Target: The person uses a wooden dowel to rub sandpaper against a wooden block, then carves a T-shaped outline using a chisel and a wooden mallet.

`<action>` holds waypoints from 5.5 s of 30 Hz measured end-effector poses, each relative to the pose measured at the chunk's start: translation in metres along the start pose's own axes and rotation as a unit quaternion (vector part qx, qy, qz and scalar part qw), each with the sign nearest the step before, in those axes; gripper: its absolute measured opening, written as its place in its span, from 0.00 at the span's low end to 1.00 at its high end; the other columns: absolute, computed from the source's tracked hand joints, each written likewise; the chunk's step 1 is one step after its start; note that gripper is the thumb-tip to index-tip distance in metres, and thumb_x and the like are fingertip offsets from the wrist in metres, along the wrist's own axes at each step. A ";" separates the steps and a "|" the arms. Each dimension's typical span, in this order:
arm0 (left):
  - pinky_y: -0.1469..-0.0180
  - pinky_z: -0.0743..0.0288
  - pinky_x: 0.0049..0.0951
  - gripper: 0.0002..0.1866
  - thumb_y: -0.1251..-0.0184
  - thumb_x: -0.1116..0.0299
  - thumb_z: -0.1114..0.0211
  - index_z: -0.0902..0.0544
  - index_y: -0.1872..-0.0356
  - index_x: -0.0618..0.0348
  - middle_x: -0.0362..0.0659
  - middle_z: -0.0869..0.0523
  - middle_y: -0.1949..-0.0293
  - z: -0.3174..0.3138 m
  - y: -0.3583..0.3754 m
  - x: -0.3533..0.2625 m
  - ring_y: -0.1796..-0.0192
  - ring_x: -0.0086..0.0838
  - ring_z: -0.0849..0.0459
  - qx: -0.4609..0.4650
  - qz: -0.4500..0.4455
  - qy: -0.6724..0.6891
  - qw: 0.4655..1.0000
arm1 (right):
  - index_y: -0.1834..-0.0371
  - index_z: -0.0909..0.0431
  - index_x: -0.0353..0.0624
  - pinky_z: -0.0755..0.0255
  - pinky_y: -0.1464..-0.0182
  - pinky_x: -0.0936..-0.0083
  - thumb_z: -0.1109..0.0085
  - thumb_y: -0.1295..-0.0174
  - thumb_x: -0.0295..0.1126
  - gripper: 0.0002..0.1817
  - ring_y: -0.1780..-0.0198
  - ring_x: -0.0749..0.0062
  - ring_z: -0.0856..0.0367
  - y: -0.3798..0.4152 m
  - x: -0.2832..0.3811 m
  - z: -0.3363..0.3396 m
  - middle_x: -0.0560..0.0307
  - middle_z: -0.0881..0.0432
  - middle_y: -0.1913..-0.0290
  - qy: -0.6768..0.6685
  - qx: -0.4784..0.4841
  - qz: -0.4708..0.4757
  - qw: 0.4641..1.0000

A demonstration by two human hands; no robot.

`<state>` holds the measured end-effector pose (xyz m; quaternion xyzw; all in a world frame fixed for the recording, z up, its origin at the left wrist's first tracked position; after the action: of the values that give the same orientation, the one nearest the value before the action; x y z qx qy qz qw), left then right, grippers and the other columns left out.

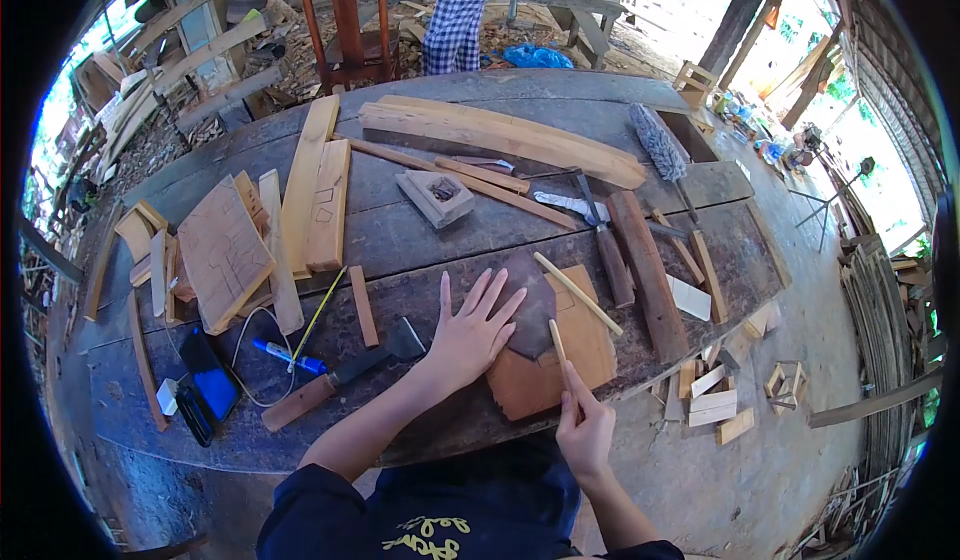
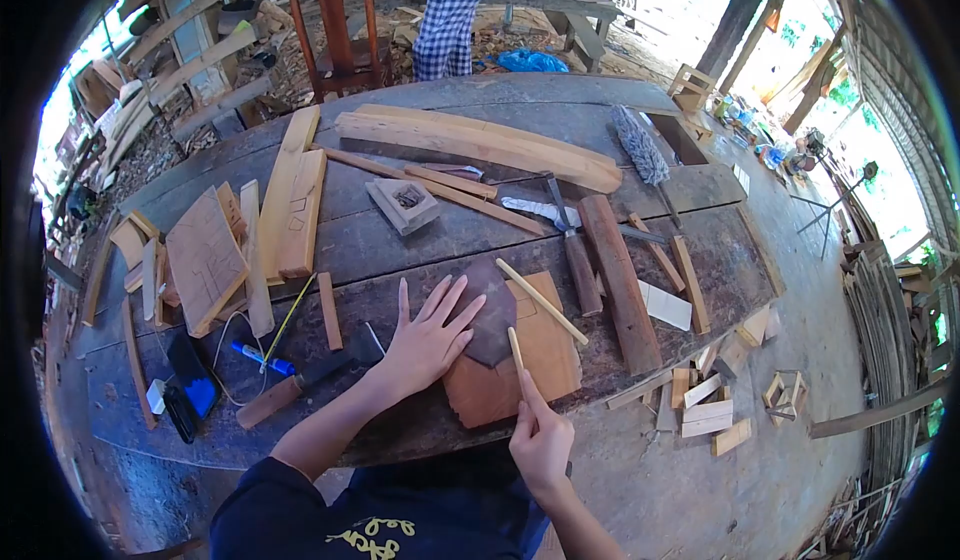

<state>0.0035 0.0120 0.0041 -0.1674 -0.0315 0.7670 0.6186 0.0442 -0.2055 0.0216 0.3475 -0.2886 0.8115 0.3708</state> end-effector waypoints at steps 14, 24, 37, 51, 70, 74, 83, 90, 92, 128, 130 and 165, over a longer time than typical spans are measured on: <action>0.26 0.74 0.72 0.28 0.22 0.55 0.51 0.38 0.23 0.40 0.45 0.45 0.21 0.000 0.000 0.001 0.19 0.37 0.49 0.000 0.002 0.003 1.000 | 0.33 0.24 0.44 0.29 0.74 0.64 0.41 0.40 0.20 0.28 0.81 0.53 0.23 0.008 0.010 -0.001 0.43 0.25 0.81 0.080 0.015 0.028 0.996; 0.26 0.75 0.71 0.28 0.22 0.55 0.51 0.38 0.23 0.41 0.46 0.45 0.21 0.001 0.000 0.000 0.19 0.37 0.48 0.000 -0.002 -0.009 1.000 | 0.33 0.24 0.44 0.29 0.74 0.64 0.41 0.40 0.20 0.28 0.80 0.53 0.22 0.006 -0.002 0.000 0.42 0.23 0.78 0.076 0.003 0.005 0.997; 0.25 0.75 0.71 0.28 0.21 0.54 0.51 0.39 0.22 0.40 0.45 0.45 0.21 0.000 -0.001 0.000 0.19 0.37 0.49 0.003 0.006 0.002 1.000 | 0.33 0.23 0.44 0.27 0.73 0.64 0.42 0.39 0.21 0.27 0.79 0.51 0.20 0.004 0.002 -0.007 0.41 0.22 0.78 0.037 0.010 0.065 0.997; 0.25 0.74 0.71 0.28 0.22 0.55 0.51 0.38 0.23 0.40 0.46 0.44 0.21 0.000 0.000 0.001 0.19 0.37 0.49 0.000 0.001 -0.008 1.000 | 0.33 0.23 0.47 0.27 0.73 0.63 0.42 0.38 0.23 0.27 0.79 0.51 0.19 0.003 0.009 -0.001 0.41 0.23 0.79 0.079 0.035 0.017 0.996; 0.25 0.72 0.70 0.28 0.23 0.55 0.49 0.37 0.23 0.41 0.44 0.43 0.21 -0.004 0.000 0.002 0.19 0.36 0.47 -0.011 0.003 -0.019 1.000 | 0.33 0.24 0.44 0.30 0.73 0.71 0.44 0.35 0.20 0.25 0.82 0.56 0.24 -0.006 -0.003 -0.008 0.33 0.24 0.74 -0.023 -0.003 0.052 0.998; 0.25 0.72 0.70 0.28 0.22 0.56 0.51 0.37 0.23 0.40 0.43 0.43 0.21 -0.003 0.000 0.002 0.19 0.35 0.47 -0.004 0.001 -0.034 0.999 | 0.33 0.24 0.44 0.33 0.75 0.74 0.46 0.32 0.21 0.23 0.83 0.70 0.32 -0.002 0.001 -0.002 0.33 0.29 0.76 -0.028 0.052 0.012 0.998; 0.25 0.73 0.70 0.28 0.21 0.55 0.53 0.39 0.22 0.39 0.43 0.44 0.21 -0.001 0.000 0.001 0.19 0.35 0.48 0.001 0.001 -0.038 0.999 | 0.32 0.25 0.41 0.35 0.76 0.75 0.47 0.32 0.20 0.23 0.83 0.75 0.36 0.004 0.013 -0.003 0.38 0.33 0.79 0.003 0.068 -0.011 0.998; 0.25 0.73 0.71 0.28 0.21 0.55 0.52 0.38 0.22 0.40 0.43 0.44 0.21 -0.002 0.000 0.002 0.19 0.36 0.48 -0.004 0.002 -0.037 0.999 | 0.32 0.25 0.40 0.35 0.75 0.77 0.47 0.32 0.19 0.23 0.80 0.79 0.37 0.004 0.007 -0.002 0.41 0.32 0.79 -0.028 0.059 -0.054 0.996; 0.25 0.74 0.70 0.28 0.21 0.56 0.53 0.38 0.23 0.40 0.44 0.44 0.21 -0.002 0.000 0.002 0.19 0.36 0.48 0.000 0.001 -0.037 0.999 | 0.32 0.26 0.40 0.37 0.75 0.77 0.48 0.31 0.19 0.23 0.79 0.80 0.38 0.011 0.008 -0.002 0.47 0.35 0.80 -0.031 0.085 -0.030 0.995; 0.25 0.73 0.70 0.27 0.21 0.56 0.52 0.38 0.23 0.40 0.43 0.43 0.21 -0.003 0.000 0.002 0.19 0.36 0.47 -0.004 0.003 -0.032 0.999 | 0.32 0.25 0.39 0.41 0.72 0.85 0.49 0.29 0.22 0.22 0.74 0.89 0.38 0.017 -0.006 0.011 0.63 0.24 0.78 -0.125 0.078 -0.114 0.983; 0.25 0.74 0.70 0.27 0.20 0.56 0.53 0.38 0.23 0.40 0.43 0.44 0.21 -0.001 -0.001 0.002 0.19 0.36 0.47 -0.003 0.003 -0.033 0.999 | 0.32 0.25 0.39 0.43 0.73 0.87 0.50 0.28 0.23 0.21 0.76 0.90 0.39 0.014 -0.008 0.016 0.64 0.24 0.78 -0.128 0.100 -0.128 0.978; 0.25 0.76 0.69 0.28 0.20 0.54 0.55 0.40 0.22 0.41 0.43 0.45 0.21 -0.003 0.000 0.000 0.19 0.36 0.49 0.003 0.009 -0.039 0.999 | 0.39 0.19 0.42 0.23 0.61 0.71 0.42 0.35 0.21 0.20 0.67 0.50 0.13 -0.029 0.003 0.007 0.35 0.16 0.66 0.057 0.027 -0.045 0.997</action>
<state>0.0043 0.0115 0.0011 -0.1361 -0.0521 0.7788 0.6101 0.0689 -0.1932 0.0343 0.3233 -0.2289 0.8201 0.4129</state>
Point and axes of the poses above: each hand's wrist, its own y-axis away from the middle knuckle, its own z-axis out of the back of the hand, x = y × z, the point moved 1 cm from there along -y, towards the middle knuckle
